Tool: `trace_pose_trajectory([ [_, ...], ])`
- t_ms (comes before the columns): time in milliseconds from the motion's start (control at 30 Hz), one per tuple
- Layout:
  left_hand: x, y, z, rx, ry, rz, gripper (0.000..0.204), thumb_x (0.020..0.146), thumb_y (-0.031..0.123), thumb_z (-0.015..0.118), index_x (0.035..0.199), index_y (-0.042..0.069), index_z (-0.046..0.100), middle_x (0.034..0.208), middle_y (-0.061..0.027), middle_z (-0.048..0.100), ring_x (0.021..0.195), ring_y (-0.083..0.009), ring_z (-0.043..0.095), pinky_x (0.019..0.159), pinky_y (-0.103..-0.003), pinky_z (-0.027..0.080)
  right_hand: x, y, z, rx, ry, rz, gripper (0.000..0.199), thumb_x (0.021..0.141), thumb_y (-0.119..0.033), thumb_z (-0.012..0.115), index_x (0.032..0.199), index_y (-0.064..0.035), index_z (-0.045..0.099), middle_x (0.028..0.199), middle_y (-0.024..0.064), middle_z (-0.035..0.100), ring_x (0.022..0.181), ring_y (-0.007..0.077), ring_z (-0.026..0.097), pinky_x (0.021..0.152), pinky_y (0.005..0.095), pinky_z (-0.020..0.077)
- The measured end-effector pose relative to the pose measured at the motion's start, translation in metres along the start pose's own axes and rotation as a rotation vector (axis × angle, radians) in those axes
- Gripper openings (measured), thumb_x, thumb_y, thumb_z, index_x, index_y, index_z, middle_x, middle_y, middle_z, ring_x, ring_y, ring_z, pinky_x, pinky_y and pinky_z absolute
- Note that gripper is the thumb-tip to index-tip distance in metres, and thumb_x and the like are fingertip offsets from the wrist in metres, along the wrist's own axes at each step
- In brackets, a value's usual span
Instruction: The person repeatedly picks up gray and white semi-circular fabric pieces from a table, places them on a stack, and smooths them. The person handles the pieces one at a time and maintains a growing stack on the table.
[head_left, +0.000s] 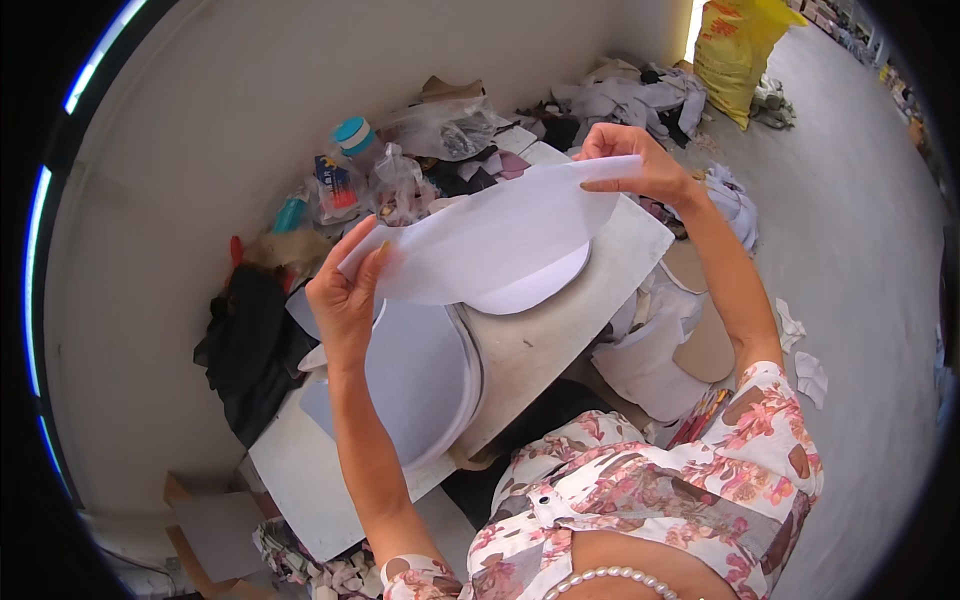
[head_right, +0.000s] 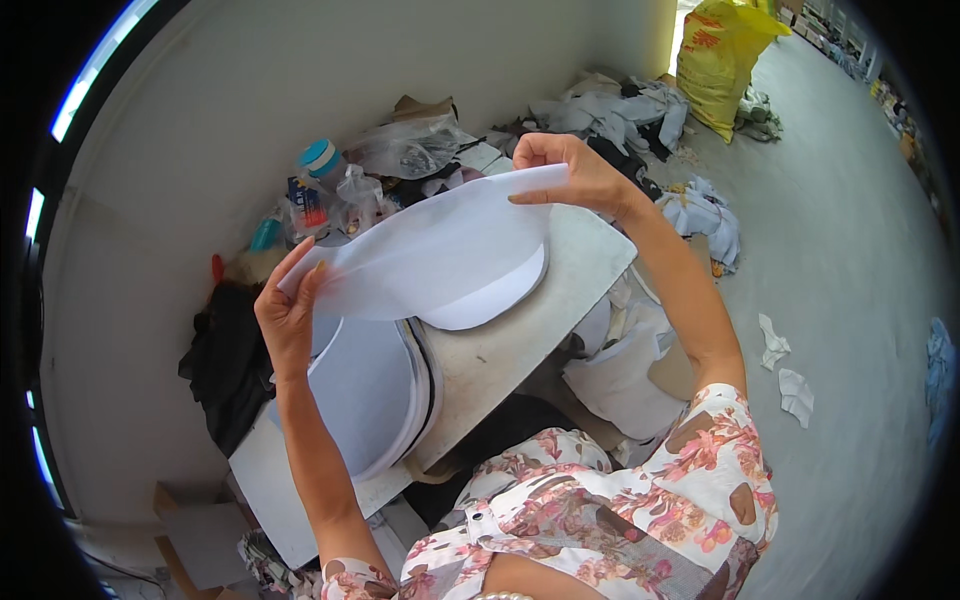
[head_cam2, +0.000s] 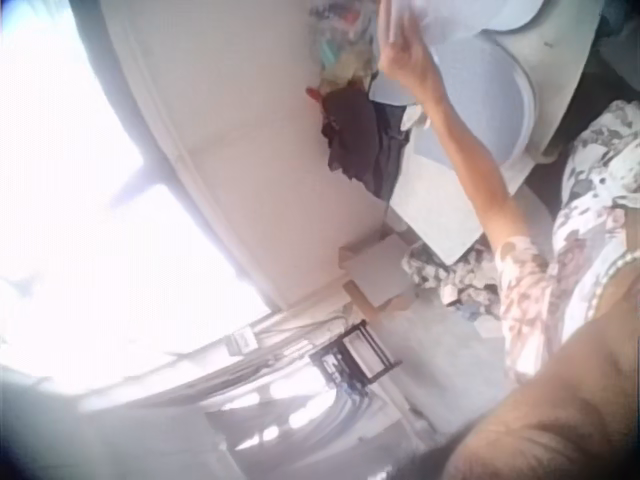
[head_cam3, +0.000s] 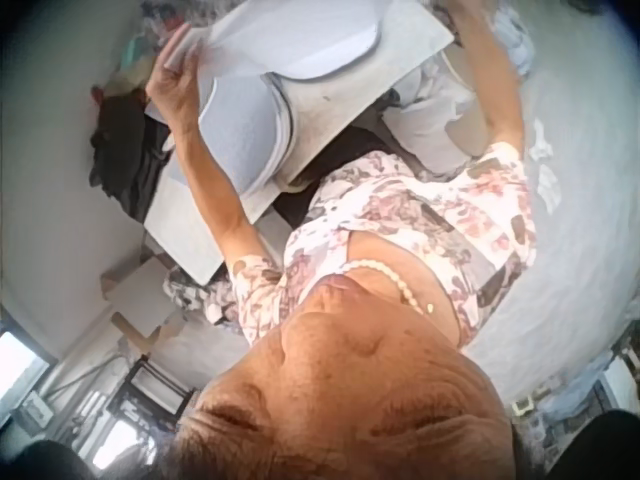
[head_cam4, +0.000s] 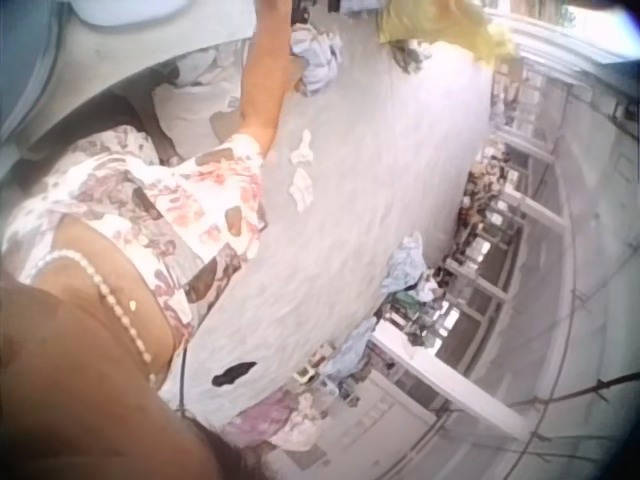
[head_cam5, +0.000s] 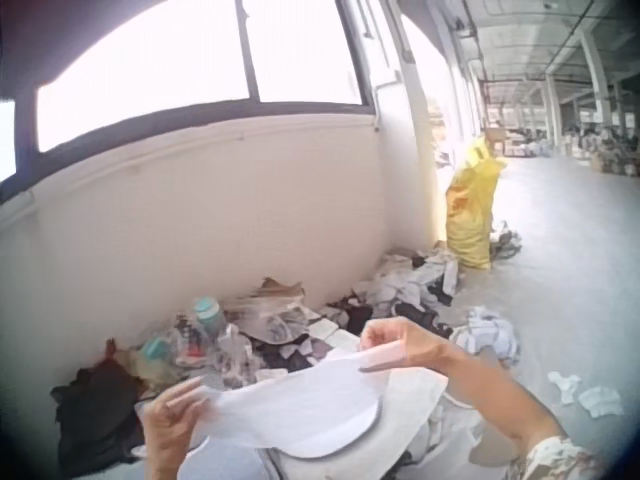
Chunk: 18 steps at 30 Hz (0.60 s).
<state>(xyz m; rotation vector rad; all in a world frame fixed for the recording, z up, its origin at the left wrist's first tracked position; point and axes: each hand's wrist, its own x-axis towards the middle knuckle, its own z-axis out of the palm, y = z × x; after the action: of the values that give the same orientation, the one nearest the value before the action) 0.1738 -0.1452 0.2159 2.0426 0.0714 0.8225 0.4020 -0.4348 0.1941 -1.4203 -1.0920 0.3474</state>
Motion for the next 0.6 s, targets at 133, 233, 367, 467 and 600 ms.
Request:
trace_pose_trajectory([
  [133, -0.008, 0.018, -0.026, 0.083, 0.049, 0.028, 0.032, 0.085, 0.01, 0.069, 0.117, 0.006, 0.066, 0.097, -0.003, 0.069, 0.079, -0.0087, 0.064, 0.068, -0.021, 0.053, 0.012, -0.007, 0.032, 0.355, -0.045, -0.149, 0.027, 0.077, -0.012, 0.075, 0.077, -0.0103, 0.048, 0.087, 0.0034, 0.063, 0.08, 0.0075, 0.057, 0.074, 0.0229, 0.0474],
  [233, -0.016, 0.03, -0.052, 0.089, 0.077, -0.008, 0.033, 0.085, 0.011, 0.068, 0.117, 0.007, 0.066, 0.094, -0.0025, 0.069, 0.075, -0.0086, 0.064, 0.067, -0.02, 0.051, 0.024, -0.015, 0.054, 0.395, -0.046, -0.263, 0.017, 0.083, -0.014, 0.07, 0.091, -0.0058, 0.058, 0.088, 0.0029, 0.063, 0.081, 0.0073, 0.059, 0.074, 0.0228, 0.049],
  [367, -0.039, 0.034, -0.096, 0.164, 0.18, -0.046, 0.015, 0.084, 0.011, 0.071, 0.094, 0.001, 0.067, 0.075, 0.0013, 0.064, 0.066, -0.0043, 0.056, 0.062, -0.016, 0.044, 0.031, -0.022, 0.077, 0.385, -0.037, -0.327, 0.015, 0.091, -0.012, 0.061, 0.101, -0.0014, 0.062, 0.089, 0.0015, 0.064, 0.083, 0.0084, 0.061, 0.074, 0.0228, 0.0493],
  [467, -0.067, 0.04, -0.116, -0.012, 0.274, -0.09, 0.016, 0.085, 0.015, 0.071, 0.08, 0.002, 0.063, 0.072, -0.0002, 0.065, 0.065, -0.0058, 0.059, 0.063, -0.018, 0.045, 0.024, -0.042, 0.105, 0.315, 0.083, -0.428, 0.015, 0.095, -0.011, 0.052, 0.099, 0.0002, 0.063, 0.082, 0.0054, 0.066, 0.071, 0.0113, 0.063, 0.071, 0.0239, 0.0492],
  [600, -0.126, 0.041, -0.145, -0.248, 0.322, -0.05, 0.015, 0.093, 0.018, 0.061, 0.095, 0.003, 0.06, 0.077, -0.0063, 0.067, 0.065, -0.0142, 0.064, 0.063, -0.028, 0.052, 0.011, -0.064, 0.133, 0.358, -0.032, -0.163, 0.021, 0.094, -0.015, 0.05, 0.088, 0.0002, 0.063, 0.07, 0.0061, 0.064, 0.062, 0.0123, 0.061, 0.066, 0.023, 0.0456],
])
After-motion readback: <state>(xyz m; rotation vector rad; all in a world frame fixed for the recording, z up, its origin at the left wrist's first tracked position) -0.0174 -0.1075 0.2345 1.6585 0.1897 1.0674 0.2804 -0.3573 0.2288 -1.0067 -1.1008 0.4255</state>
